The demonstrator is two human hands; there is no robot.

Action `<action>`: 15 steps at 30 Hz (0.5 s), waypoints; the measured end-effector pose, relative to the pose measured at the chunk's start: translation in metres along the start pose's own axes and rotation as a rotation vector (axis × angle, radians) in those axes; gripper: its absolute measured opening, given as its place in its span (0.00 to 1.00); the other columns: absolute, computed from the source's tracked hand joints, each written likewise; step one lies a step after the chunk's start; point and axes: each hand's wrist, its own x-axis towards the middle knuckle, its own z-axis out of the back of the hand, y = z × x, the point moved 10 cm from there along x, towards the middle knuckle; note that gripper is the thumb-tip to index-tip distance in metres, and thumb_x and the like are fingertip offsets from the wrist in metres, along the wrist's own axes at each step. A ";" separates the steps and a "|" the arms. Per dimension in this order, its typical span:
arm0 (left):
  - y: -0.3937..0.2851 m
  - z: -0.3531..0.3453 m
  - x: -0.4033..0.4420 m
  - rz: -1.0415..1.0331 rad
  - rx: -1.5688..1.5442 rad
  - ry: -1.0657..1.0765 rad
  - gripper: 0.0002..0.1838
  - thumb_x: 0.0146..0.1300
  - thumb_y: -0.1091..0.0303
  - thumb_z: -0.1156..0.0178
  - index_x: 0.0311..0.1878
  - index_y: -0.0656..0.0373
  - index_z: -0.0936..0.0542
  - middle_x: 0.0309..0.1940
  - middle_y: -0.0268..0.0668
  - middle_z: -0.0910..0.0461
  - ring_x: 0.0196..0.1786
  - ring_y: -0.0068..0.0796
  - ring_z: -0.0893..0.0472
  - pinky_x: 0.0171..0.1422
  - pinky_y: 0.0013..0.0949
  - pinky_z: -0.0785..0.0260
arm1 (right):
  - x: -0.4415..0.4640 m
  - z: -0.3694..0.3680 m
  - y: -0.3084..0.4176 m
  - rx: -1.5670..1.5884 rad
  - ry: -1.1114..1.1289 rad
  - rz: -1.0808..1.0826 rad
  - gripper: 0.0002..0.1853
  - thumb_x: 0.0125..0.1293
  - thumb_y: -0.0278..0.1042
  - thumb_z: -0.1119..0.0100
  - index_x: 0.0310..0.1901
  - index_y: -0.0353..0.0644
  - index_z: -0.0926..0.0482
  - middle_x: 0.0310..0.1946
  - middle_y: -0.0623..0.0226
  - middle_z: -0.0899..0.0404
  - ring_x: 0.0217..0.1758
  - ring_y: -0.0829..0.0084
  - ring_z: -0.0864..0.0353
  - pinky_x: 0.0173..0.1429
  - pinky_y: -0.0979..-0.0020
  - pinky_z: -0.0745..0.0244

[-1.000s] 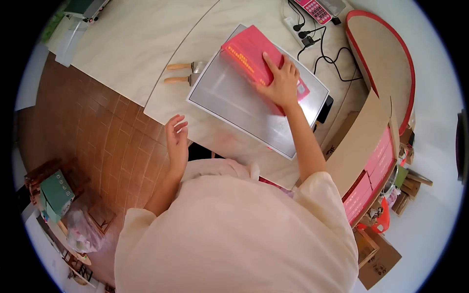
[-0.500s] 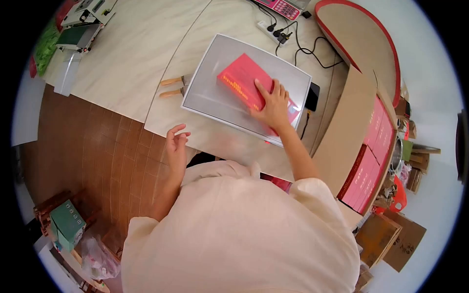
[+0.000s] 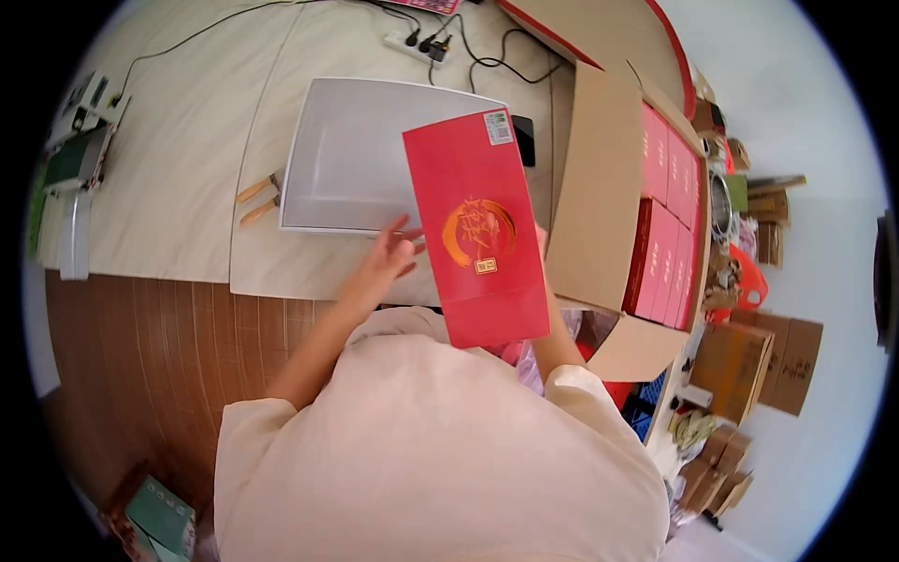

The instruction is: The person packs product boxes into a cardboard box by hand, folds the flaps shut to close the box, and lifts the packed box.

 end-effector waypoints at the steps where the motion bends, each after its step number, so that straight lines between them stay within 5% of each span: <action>1: -0.003 -0.026 -0.006 0.035 0.023 0.111 0.42 0.64 0.44 0.42 0.72 0.55 0.48 0.64 0.39 0.35 0.65 0.34 0.32 0.67 0.39 0.37 | -0.001 0.002 -0.007 -0.046 -0.024 0.023 0.31 0.63 0.61 0.48 0.60 0.45 0.30 0.52 0.67 0.23 0.49 0.69 0.22 0.52 0.68 0.23; 4: 0.004 -0.048 -0.009 0.117 -0.007 0.234 0.48 0.61 0.42 0.41 0.74 0.56 0.55 0.68 0.41 0.43 0.69 0.35 0.37 0.70 0.43 0.40 | -0.016 -0.020 -0.025 0.294 0.042 -0.119 0.27 0.67 0.56 0.50 0.59 0.45 0.28 0.52 0.67 0.23 0.51 0.68 0.23 0.54 0.68 0.25; 6: 0.021 -0.039 -0.002 0.165 0.065 0.257 0.48 0.62 0.45 0.40 0.73 0.60 0.56 0.67 0.44 0.42 0.67 0.36 0.35 0.67 0.41 0.37 | -0.031 -0.017 -0.012 -0.082 -0.238 -0.112 0.25 0.69 0.51 0.52 0.61 0.44 0.29 0.52 0.65 0.24 0.52 0.70 0.24 0.58 0.68 0.29; 10: 0.070 -0.029 0.001 0.276 0.146 0.179 0.47 0.62 0.50 0.38 0.72 0.63 0.54 0.65 0.44 0.40 0.65 0.35 0.32 0.65 0.40 0.35 | -0.025 -0.002 0.006 -0.411 -0.259 0.160 0.26 0.69 0.45 0.50 0.64 0.41 0.32 0.55 0.58 0.27 0.58 0.66 0.28 0.64 0.66 0.35; 12: 0.091 -0.030 0.003 0.293 0.137 0.163 0.47 0.62 0.52 0.37 0.71 0.66 0.53 0.64 0.45 0.40 0.63 0.35 0.31 0.63 0.39 0.33 | -0.038 -0.028 0.035 -1.264 -0.351 0.554 0.29 0.66 0.44 0.44 0.66 0.41 0.34 0.59 0.52 0.32 0.61 0.59 0.33 0.66 0.64 0.38; 13: 0.097 -0.033 0.003 0.311 0.101 0.168 0.45 0.63 0.54 0.38 0.71 0.65 0.53 0.64 0.44 0.40 0.62 0.34 0.30 0.62 0.37 0.33 | -0.036 -0.033 0.030 -1.369 -0.361 0.530 0.35 0.60 0.47 0.37 0.66 0.42 0.34 0.63 0.44 0.40 0.63 0.49 0.38 0.66 0.57 0.40; 15: 0.113 -0.036 0.006 0.335 0.060 0.177 0.44 0.64 0.55 0.39 0.71 0.65 0.54 0.64 0.44 0.40 0.61 0.33 0.30 0.61 0.37 0.33 | -0.032 -0.056 0.023 -1.544 -0.402 0.604 0.38 0.55 0.50 0.34 0.66 0.44 0.34 0.64 0.42 0.42 0.63 0.46 0.39 0.64 0.53 0.40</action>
